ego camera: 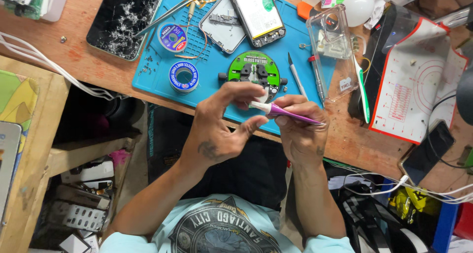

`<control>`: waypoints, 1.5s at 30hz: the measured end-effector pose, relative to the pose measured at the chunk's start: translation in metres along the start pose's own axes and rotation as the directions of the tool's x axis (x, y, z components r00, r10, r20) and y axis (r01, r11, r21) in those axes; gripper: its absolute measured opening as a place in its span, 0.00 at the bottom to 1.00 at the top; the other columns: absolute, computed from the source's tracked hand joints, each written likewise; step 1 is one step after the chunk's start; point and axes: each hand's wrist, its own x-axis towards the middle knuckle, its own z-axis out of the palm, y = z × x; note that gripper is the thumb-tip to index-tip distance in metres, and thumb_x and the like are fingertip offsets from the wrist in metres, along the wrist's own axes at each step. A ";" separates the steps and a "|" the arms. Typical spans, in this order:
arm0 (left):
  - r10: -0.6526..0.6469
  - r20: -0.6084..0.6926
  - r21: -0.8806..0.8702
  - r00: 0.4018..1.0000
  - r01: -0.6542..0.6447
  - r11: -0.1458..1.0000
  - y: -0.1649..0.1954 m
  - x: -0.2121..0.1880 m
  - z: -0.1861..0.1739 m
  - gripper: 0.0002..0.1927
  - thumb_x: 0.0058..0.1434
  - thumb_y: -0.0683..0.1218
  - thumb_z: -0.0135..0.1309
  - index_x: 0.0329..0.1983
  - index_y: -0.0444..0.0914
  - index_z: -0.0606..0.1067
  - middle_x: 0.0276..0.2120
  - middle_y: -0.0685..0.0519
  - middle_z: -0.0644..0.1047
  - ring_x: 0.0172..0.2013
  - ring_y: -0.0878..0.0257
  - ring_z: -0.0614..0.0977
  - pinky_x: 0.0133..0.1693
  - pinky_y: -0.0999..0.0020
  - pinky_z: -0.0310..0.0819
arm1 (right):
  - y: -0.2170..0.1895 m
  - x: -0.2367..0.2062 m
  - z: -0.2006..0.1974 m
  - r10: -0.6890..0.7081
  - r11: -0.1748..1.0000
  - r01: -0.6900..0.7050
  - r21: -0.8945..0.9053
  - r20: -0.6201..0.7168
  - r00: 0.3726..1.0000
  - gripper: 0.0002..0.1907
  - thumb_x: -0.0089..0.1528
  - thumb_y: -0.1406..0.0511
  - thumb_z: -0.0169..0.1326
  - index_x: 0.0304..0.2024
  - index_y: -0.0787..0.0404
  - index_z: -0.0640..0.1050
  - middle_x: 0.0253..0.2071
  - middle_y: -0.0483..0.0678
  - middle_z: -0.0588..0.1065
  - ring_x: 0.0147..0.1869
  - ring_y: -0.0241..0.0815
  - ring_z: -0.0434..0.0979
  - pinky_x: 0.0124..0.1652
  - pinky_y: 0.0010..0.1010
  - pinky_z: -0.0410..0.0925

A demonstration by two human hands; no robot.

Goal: The person uses a soldering iron to reflow solder on a small green circuit board held in a green fixture. They apply flux paste from a purple tube, then use a toothbrush to clean the board after soldering.

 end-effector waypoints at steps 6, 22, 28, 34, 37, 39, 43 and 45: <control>-0.233 0.016 0.135 0.972 0.229 0.964 0.006 0.000 -0.002 0.06 0.66 0.38 0.62 0.37 0.34 0.75 0.28 0.51 0.77 0.28 0.62 0.76 0.33 0.66 0.72 | -0.003 0.000 0.005 -0.031 0.998 0.032 -0.058 0.019 0.999 0.11 0.62 0.80 0.60 0.45 0.65 0.79 0.52 0.57 0.75 0.55 0.48 0.79 0.57 0.39 0.75; 0.051 0.143 0.039 0.988 -0.057 0.998 0.025 0.005 -0.007 0.10 0.60 0.30 0.56 0.41 0.34 0.78 0.36 0.51 0.81 0.39 0.65 0.85 0.42 0.72 0.80 | -0.012 -0.001 0.008 0.043 0.996 -0.045 0.078 0.022 0.999 0.05 0.68 0.77 0.62 0.45 0.73 0.78 0.43 0.60 0.77 0.45 0.47 0.79 0.48 0.33 0.74; 0.161 -0.062 0.356 0.985 -0.129 0.925 -0.007 0.053 -0.060 0.07 0.67 0.33 0.53 0.41 0.36 0.80 0.35 0.52 0.83 0.34 0.68 0.84 0.40 0.73 0.79 | -0.053 0.002 -0.010 -0.151 0.928 0.087 -0.362 -0.151 0.977 0.28 0.62 0.64 0.65 0.61 0.65 0.71 0.59 0.54 0.74 0.62 0.47 0.78 0.62 0.40 0.73; 0.571 -0.130 0.719 0.811 -0.319 0.617 -0.074 0.146 -0.113 0.11 0.67 0.35 0.59 0.43 0.30 0.67 0.36 0.50 0.75 0.36 0.60 0.79 0.43 0.66 0.75 | -0.109 -0.063 -0.090 -0.370 0.874 0.240 -0.422 -0.257 0.893 0.15 0.72 0.66 0.62 0.55 0.71 0.75 0.50 0.57 0.78 0.51 0.46 0.80 0.56 0.35 0.74; 0.575 -0.098 0.805 0.813 -0.275 0.525 -0.095 0.171 -0.109 0.14 0.63 0.36 0.64 0.39 0.32 0.68 0.32 0.51 0.74 0.35 0.55 0.79 0.42 0.60 0.74 | -0.138 -0.081 -0.141 -0.513 0.825 0.323 -0.465 -0.372 0.774 0.11 0.75 0.68 0.61 0.53 0.70 0.75 0.48 0.57 0.78 0.44 0.43 0.77 0.47 0.30 0.71; 0.621 0.002 0.874 0.784 -0.302 0.379 -0.099 0.175 -0.102 0.14 0.60 0.35 0.63 0.38 0.32 0.68 0.31 0.52 0.74 0.35 0.52 0.78 0.43 0.58 0.73 | -0.157 -0.088 -0.174 -0.569 0.808 0.352 -0.473 -0.471 0.674 0.12 0.74 0.68 0.61 0.54 0.69 0.74 0.48 0.56 0.77 0.43 0.42 0.77 0.44 0.29 0.71; 0.397 0.033 0.842 0.917 -0.240 0.484 -0.094 0.175 -0.093 0.12 0.59 0.36 0.64 0.33 0.35 0.69 0.29 0.49 0.76 0.30 0.52 0.78 0.40 0.57 0.73 | -0.195 -0.074 -0.244 -0.613 0.784 0.469 -0.405 -0.618 0.492 0.16 0.69 0.70 0.60 0.57 0.73 0.74 0.49 0.53 0.77 0.46 0.41 0.78 0.44 0.28 0.71; 0.426 0.086 0.914 0.901 -0.241 0.327 -0.092 0.174 -0.092 0.13 0.54 0.38 0.67 0.34 0.38 0.72 0.30 0.48 0.76 0.31 0.51 0.79 0.37 0.58 0.73 | -0.215 -0.057 -0.281 -0.625 0.780 0.465 -0.418 -0.550 0.554 0.17 0.70 0.69 0.59 0.58 0.73 0.74 0.47 0.53 0.77 0.44 0.40 0.74 0.45 0.27 0.70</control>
